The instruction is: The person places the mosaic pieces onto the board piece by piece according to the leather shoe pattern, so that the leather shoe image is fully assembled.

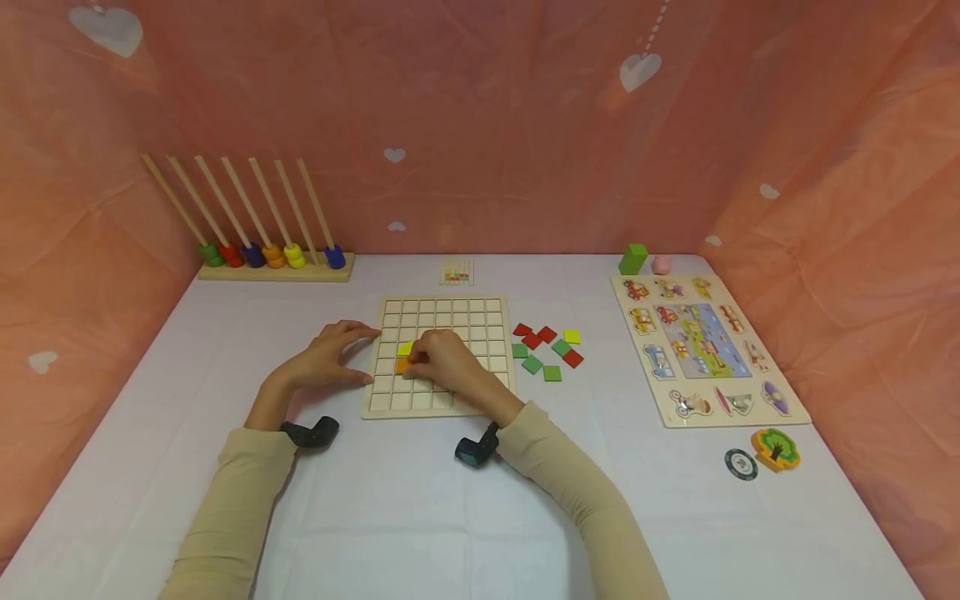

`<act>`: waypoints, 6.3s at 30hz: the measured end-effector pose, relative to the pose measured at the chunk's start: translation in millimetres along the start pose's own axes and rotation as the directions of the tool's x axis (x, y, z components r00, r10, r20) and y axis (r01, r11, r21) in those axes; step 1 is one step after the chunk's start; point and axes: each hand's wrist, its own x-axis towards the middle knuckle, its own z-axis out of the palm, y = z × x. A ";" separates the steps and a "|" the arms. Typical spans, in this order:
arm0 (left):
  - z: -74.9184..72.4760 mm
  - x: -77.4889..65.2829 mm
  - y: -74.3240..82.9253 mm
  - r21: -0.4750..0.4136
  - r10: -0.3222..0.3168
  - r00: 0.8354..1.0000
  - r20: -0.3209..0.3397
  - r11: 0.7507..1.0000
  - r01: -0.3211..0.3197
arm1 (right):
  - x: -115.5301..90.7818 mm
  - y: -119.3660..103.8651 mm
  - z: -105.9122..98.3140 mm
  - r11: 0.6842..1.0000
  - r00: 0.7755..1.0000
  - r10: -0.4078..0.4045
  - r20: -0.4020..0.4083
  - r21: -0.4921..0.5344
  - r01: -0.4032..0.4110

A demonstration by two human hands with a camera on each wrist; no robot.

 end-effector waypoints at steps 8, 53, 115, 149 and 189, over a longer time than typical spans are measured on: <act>0.0 -0.5 1.4 -0.013 0.000 1.000 -0.010 1.000 0.000 | 0.2 -6.0 -3.0 1.000 0.998 0.023 0.053 -0.002 -0.023; 0.4 -0.4 1.6 -0.018 -0.046 0.999 0.012 0.999 0.046 | -128.2 119.8 -138.9 0.914 0.922 0.386 0.032 0.119 -0.387; -0.1 -1.4 4.1 -0.029 -0.038 0.999 0.005 0.999 0.039 | -15.2 21.0 -16.1 0.990 0.989 -0.143 0.044 0.028 0.142; -1.3 -2.1 4.7 -0.040 -0.045 0.999 0.009 0.998 0.045 | -91.4 74.2 -102.8 0.983 0.989 0.139 0.055 0.111 -0.145; -1.8 -1.1 4.0 -0.028 -0.027 1.000 0.007 0.999 0.027 | -81.5 62.9 -96.5 0.981 0.989 0.136 0.061 0.129 -0.143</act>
